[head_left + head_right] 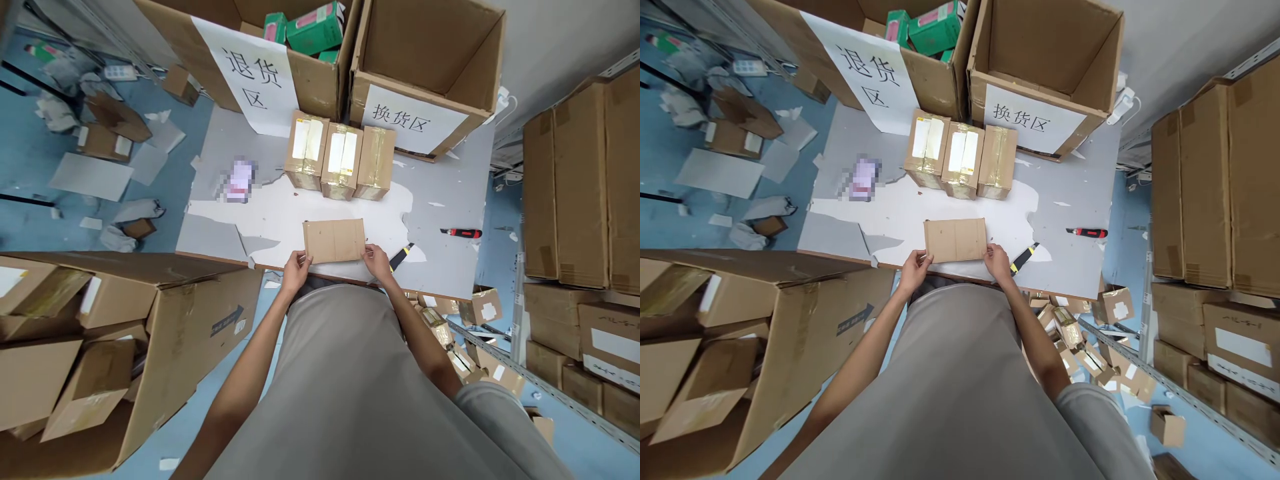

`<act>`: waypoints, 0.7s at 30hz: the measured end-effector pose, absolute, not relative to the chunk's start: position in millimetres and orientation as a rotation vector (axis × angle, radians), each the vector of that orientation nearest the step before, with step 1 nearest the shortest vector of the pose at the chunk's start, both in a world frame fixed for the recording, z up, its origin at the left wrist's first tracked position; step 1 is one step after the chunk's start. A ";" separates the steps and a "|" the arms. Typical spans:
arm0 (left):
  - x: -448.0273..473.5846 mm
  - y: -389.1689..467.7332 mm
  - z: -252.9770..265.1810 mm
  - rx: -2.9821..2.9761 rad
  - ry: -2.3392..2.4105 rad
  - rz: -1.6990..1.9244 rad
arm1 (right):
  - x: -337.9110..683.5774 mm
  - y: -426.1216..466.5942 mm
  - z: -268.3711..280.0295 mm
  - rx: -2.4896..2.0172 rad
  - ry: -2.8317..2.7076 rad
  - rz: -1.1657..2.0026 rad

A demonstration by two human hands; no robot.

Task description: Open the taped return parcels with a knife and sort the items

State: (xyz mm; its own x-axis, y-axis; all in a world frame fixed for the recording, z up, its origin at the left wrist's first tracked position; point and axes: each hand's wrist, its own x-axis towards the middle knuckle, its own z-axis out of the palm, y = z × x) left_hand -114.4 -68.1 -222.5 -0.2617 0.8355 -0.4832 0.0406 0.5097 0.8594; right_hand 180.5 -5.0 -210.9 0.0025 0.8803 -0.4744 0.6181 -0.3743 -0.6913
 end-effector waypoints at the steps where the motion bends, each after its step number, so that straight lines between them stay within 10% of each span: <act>1: -117.1 -67.3 -226.1 0.733 1.678 0.911 | 177.8 -3.7 -207.8 -2.007 -1.582 1.304; 21: -189.2 -80.1 -258.2 0.531 2.008 0.973 | 27.5 -66.8 -93.7 -1.131 -2.517 1.218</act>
State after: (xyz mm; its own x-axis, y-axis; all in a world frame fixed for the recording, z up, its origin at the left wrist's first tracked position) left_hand -189.2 -80.1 -258.2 -0.5728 0.6546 -0.4934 0.0187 0.6122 0.7905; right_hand 27.5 -66.8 -93.7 -0.7122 0.6737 -0.1974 0.5727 0.3950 -0.7184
